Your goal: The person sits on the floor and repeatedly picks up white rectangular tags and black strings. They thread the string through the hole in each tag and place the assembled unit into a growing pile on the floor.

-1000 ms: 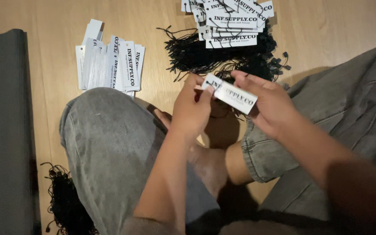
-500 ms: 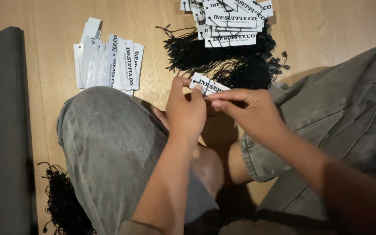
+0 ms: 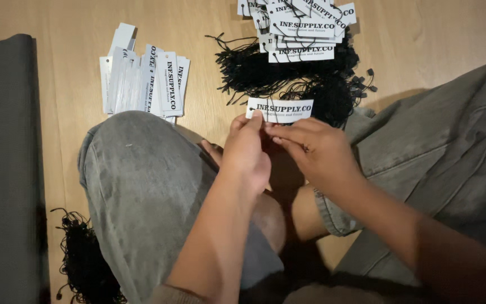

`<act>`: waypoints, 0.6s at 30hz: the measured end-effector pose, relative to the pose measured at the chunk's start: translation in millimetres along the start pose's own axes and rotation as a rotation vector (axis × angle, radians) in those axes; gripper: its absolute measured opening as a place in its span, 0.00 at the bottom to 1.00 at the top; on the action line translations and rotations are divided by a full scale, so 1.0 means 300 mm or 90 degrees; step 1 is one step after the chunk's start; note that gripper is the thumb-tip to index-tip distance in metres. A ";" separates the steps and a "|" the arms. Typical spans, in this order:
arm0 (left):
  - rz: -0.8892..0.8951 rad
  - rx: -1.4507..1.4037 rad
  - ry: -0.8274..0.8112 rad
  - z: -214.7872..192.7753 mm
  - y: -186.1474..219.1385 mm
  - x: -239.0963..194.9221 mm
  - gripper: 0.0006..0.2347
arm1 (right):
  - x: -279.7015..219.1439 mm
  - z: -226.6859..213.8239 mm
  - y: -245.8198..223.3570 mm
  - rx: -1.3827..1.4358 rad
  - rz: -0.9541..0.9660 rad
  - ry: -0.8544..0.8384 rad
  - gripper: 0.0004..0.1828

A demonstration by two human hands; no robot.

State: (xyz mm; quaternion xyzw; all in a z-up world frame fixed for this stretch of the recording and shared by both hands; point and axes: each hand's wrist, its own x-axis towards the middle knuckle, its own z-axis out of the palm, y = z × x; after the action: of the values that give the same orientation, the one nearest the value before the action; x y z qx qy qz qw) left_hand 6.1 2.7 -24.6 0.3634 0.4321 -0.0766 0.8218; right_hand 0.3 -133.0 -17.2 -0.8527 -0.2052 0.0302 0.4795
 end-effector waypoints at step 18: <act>0.057 0.352 0.013 -0.029 -0.058 0.052 0.11 | 0.047 -0.036 0.064 0.357 0.406 0.155 0.15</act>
State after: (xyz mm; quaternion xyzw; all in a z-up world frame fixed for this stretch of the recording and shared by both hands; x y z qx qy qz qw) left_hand 2.4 -1.2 -48.9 0.5932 0.3868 -0.1514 0.6896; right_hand 22.0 -145.0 -25.2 -0.7078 0.1426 0.1305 0.6795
